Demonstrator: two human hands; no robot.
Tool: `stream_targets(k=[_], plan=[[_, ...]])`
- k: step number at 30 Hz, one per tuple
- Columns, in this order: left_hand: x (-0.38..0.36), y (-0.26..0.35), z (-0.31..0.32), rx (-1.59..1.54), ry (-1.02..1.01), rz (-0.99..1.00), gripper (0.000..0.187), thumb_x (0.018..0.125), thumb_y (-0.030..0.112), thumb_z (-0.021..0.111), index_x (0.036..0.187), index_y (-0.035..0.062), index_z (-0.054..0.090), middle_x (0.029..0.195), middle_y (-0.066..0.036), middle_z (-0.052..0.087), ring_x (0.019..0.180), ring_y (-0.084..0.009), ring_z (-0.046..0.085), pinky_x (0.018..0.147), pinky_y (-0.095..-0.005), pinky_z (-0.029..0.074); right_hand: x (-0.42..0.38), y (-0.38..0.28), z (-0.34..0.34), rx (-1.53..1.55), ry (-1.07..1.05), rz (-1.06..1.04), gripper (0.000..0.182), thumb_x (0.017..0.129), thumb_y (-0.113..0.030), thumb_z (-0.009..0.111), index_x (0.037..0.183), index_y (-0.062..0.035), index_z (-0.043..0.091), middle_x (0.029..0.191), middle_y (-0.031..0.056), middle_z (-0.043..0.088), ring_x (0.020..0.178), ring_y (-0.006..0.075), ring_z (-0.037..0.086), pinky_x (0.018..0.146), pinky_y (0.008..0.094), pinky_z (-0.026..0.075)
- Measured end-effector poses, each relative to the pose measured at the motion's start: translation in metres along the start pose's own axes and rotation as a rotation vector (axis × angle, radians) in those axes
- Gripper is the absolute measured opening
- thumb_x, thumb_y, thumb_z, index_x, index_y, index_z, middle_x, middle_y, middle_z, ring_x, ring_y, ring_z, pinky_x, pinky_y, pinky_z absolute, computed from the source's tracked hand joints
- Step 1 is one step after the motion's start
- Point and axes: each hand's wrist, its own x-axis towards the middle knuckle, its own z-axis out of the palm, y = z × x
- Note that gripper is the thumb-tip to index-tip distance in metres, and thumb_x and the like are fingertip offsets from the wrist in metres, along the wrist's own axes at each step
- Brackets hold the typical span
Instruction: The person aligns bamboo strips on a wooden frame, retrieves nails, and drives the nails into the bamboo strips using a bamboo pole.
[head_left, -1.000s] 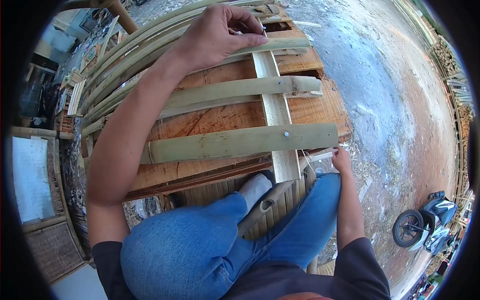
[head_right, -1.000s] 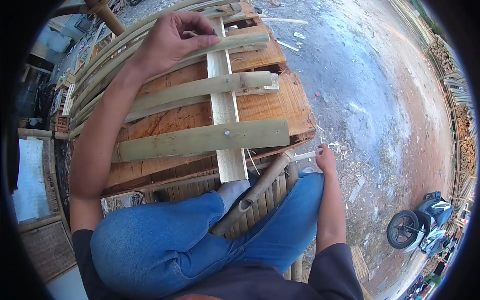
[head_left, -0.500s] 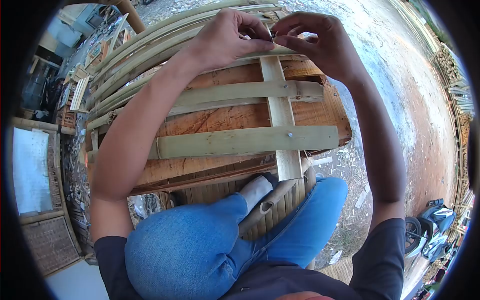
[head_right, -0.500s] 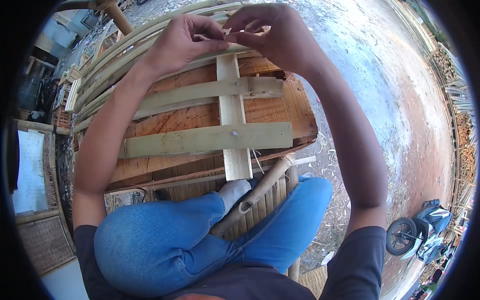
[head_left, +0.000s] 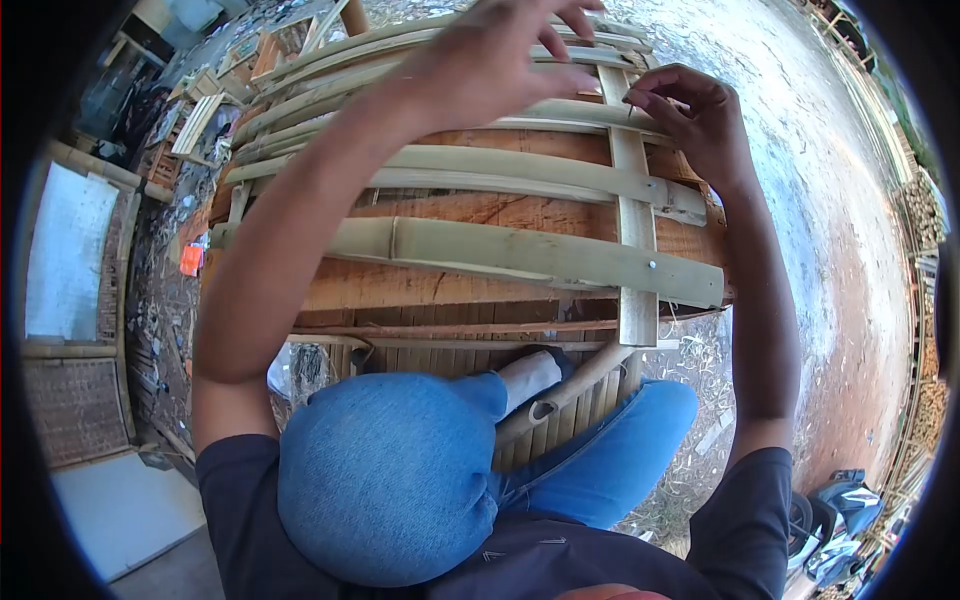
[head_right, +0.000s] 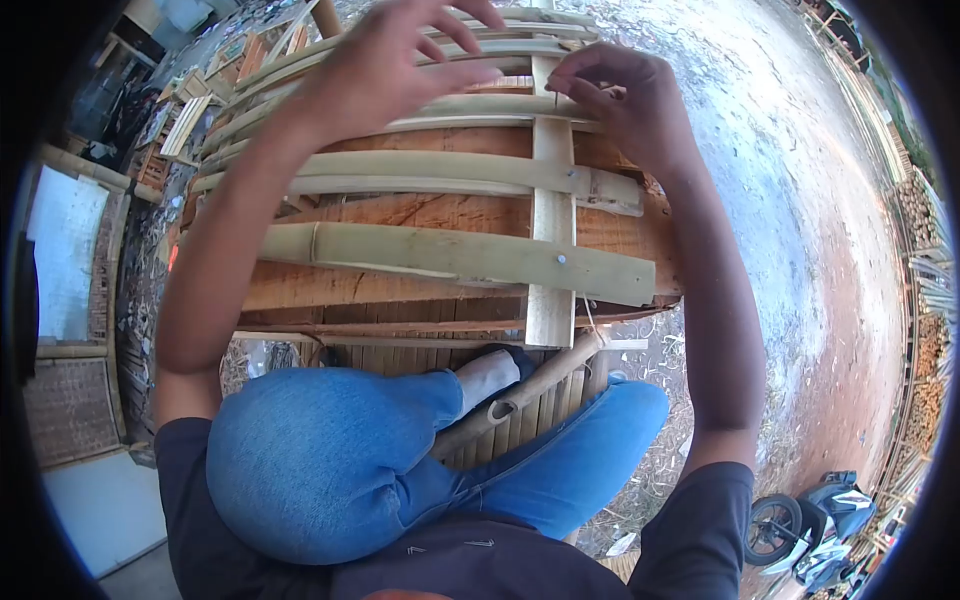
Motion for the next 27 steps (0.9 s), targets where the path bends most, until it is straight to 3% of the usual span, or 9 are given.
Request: stream_targets(k=[3, 5, 7, 12, 14, 15, 17, 20, 27], plan=[[-0.062, 0.028, -0.081, 0.055, 0.148, 0.091, 0.043, 0.092, 0.009, 0.069, 0.133, 0.0052, 0.055, 0.121, -0.008, 0.065, 0.102, -0.016, 0.065, 0.088, -0.0311, 0.053, -0.002, 0.01, 0.001, 0.0, 0.022, 0.012, 0.01, 0.091, -0.016, 0.073, 0.097, -0.0092, 0.075, 0.089, -0.0009, 0.075, 0.089, 0.0083, 0.069, 0.079, 0.028, 0.052], [-0.13, 0.06, -0.121, 0.109, 0.315, -0.074, 0.046, 0.096, -0.001, 0.059, 0.139, -0.0065, 0.043, 0.121, -0.016, 0.063, 0.107, -0.0175, 0.063, 0.094, -0.0317, 0.05, -0.004, 0.007, 0.002, -0.038, 0.04, 0.036, 0.01, 0.09, -0.016, 0.074, 0.097, -0.0095, 0.075, 0.093, -0.0001, 0.074, 0.089, 0.0085, 0.068, 0.082, 0.0288, 0.052], [-0.222, 0.075, -0.138, 0.426, 0.584, -0.242, 0.04, 0.098, 0.0, 0.056, 0.136, -0.0081, 0.045, 0.114, -0.016, 0.066, 0.099, -0.0186, 0.064, 0.09, -0.0305, 0.052, -0.005, 0.01, 0.003, -0.028, 0.046, 0.026, 0.01, 0.09, -0.016, 0.074, 0.097, -0.008, 0.074, 0.095, 0.0014, 0.074, 0.09, 0.0092, 0.068, 0.084, 0.0287, 0.052], [-0.553, 0.148, -0.098, 0.949, 0.755, -1.15, 0.031, 0.096, 0.015, 0.064, 0.121, -0.0027, 0.058, 0.098, -0.012, 0.068, 0.086, -0.0189, 0.064, 0.076, -0.0314, 0.051, -0.003, 0.019, -0.004, -0.22, 0.021, 0.061, 0.014, 0.092, -0.008, 0.071, 0.102, 0.0013, 0.071, 0.102, 0.0079, 0.074, 0.093, 0.0112, 0.068, 0.087, 0.0272, 0.052], [-0.643, 0.217, -0.045, 0.937, 0.634, -1.547, 0.039, 0.094, 0.024, 0.066, 0.121, -0.0024, 0.057, 0.096, -0.012, 0.064, 0.087, -0.023, 0.062, 0.079, -0.0368, 0.05, -0.003, 0.04, -0.009, -0.017, 0.021, 0.052, 0.015, 0.093, -0.006, 0.069, 0.106, 0.0015, 0.07, 0.104, 0.0108, 0.073, 0.096, 0.0124, 0.068, 0.087, 0.026, 0.052], [-0.668, 0.248, -0.016, 0.845, 0.559, -1.756, 0.051, 0.094, 0.032, 0.066, 0.13, -0.0014, 0.051, 0.109, -0.015, 0.06, 0.101, -0.0273, 0.06, 0.088, -0.0407, 0.048, -0.003, 0.045, -0.01, 0.047, 0.024, 0.058, 0.015, 0.093, -0.005, 0.068, 0.107, 0.0016, 0.07, 0.105, 0.0119, 0.073, 0.097, 0.013, 0.068, 0.087, 0.0255, 0.052], [-0.69, 0.291, 0.028, 0.867, 0.227, -1.971, 0.07, 0.092, 0.043, 0.067, 0.141, 0.0003, 0.042, 0.129, -0.02, 0.052, 0.119, -0.0341, 0.052, 0.098, -0.0469, 0.044, -0.003, 0.042, -0.013, 0.035, 0.034, 0.101, 0.015, 0.094, -0.004, 0.068, 0.108, 0.0019, 0.069, 0.106, 0.0133, 0.073, 0.099, 0.0138, 0.068, 0.087, 0.025, 0.052], [-0.691, 0.305, 0.067, 0.846, 0.027, -2.267, 0.086, 0.087, 0.05, 0.069, 0.148, 0.0017, 0.032, 0.143, -0.021, 0.042, 0.133, -0.0385, 0.042, 0.106, -0.0513, 0.039, -0.001, 0.046, -0.013, 0.028, 0.022, 0.027, 0.016, 0.093, -0.005, 0.069, 0.108, 0.0023, 0.069, 0.106, 0.0129, 0.073, 0.1, 0.0137, 0.067, 0.086, 0.0254, 0.053], [-0.731, 0.287, 0.034, 0.603, -0.54, -1.783, 0.095, 0.081, 0.051, 0.073, 0.149, 0.0005, 0.031, 0.146, -0.021, 0.04, 0.134, -0.0381, 0.041, 0.107, -0.049, 0.039, -0.002, 0.046, -0.017, -0.013, 0.032, 0.111, 0.015, 0.092, -0.007, 0.071, 0.106, -0.0003, 0.07, 0.106, 0.0093, 0.074, 0.097, 0.0117, 0.069, 0.083, 0.0239, 0.053]])
